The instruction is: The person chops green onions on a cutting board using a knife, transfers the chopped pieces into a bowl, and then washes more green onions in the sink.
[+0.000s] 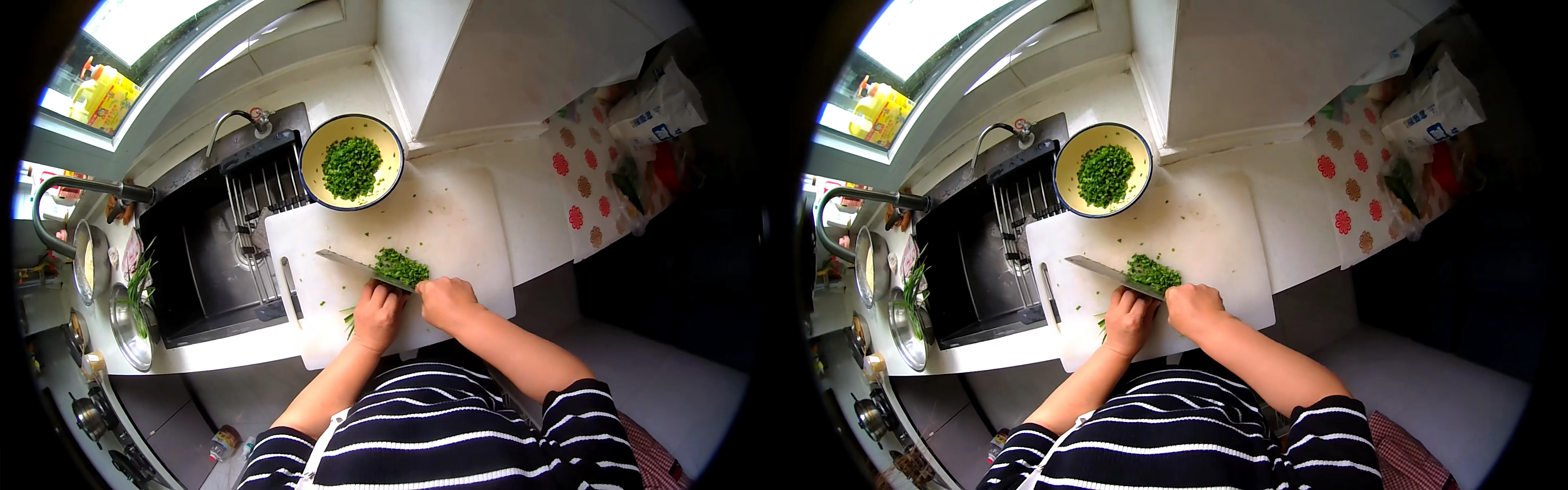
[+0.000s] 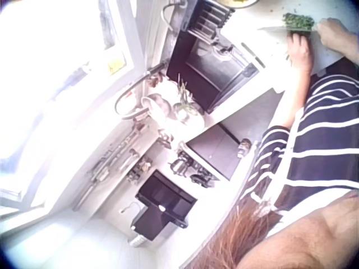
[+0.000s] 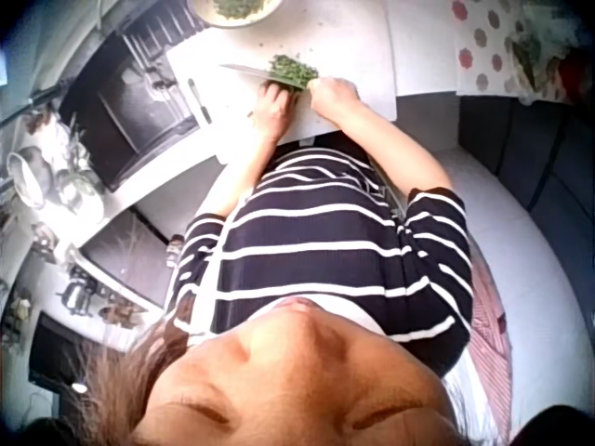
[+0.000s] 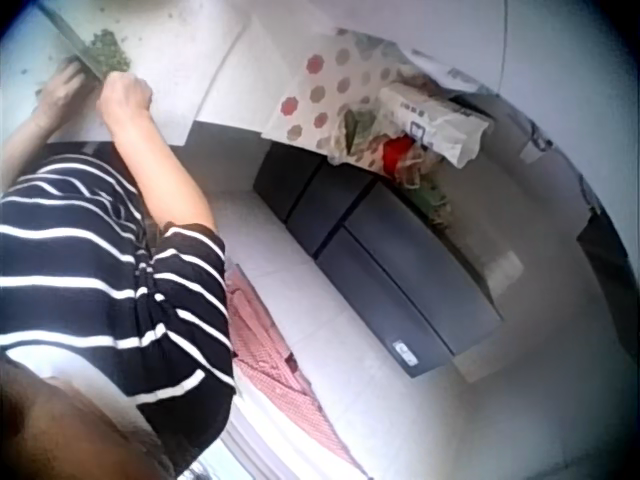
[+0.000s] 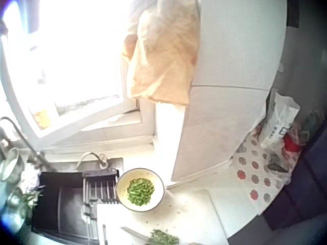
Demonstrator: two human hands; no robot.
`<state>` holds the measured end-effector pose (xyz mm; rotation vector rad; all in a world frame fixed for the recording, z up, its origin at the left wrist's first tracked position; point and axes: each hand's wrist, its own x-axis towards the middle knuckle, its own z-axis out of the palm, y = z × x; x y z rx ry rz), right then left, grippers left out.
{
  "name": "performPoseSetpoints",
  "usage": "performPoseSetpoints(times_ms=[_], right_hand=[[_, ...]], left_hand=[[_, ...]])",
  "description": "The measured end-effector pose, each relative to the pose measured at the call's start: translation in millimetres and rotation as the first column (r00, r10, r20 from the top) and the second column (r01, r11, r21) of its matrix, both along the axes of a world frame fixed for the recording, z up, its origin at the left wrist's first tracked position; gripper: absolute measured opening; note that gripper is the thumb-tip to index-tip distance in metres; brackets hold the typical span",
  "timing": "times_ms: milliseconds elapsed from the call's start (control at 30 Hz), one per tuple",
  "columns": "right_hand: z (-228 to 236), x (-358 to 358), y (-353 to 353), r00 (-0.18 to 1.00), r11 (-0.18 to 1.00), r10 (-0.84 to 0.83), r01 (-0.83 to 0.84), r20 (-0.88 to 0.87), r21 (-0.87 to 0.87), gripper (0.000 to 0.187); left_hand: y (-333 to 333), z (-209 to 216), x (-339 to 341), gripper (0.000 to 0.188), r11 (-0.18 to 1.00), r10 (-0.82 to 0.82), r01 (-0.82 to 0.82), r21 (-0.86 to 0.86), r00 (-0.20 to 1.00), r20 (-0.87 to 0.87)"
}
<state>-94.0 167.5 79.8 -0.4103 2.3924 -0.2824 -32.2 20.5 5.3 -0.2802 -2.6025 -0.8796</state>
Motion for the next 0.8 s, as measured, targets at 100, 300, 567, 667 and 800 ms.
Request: performPoseSetpoints(times_ms=[100, 300, 567, 667, 800], right_hand=[[-6, 0, -1, 0.997, 0.998, -0.021, 0.017, -0.071, -0.054, 0.015], [0, 3, 17, 0.969, 0.957, -0.168, 0.116, -0.181, -0.266, 0.019], [25, 21, 30, 0.975, 0.979, -0.121, 0.086, -0.186, -0.185, 0.015], [20, 22, 30, 0.975, 0.987, -0.1, 0.073, -0.197, -0.141, 0.015], [21, 21, 26, 0.985, 0.99, -0.078, 0.058, -0.155, -0.128, 0.017]], left_hand=[[0, 3, 0, 0.02, 1.0, -0.007, 0.007, -0.025, 1.0, 0.017], [-2, 8, 2, 0.032, 1.0, -0.004, 0.005, -0.013, 0.998, 0.059], [0, 0, 8, 0.041, 0.997, 0.038, -0.041, 0.058, 0.998, 0.056], [-1, 0, 6, 0.042, 0.998, 0.03, -0.031, 0.055, 0.999, 0.024], [-3, 0, 6, 0.036, 0.999, 0.026, -0.026, 0.023, 1.0, 0.007]])
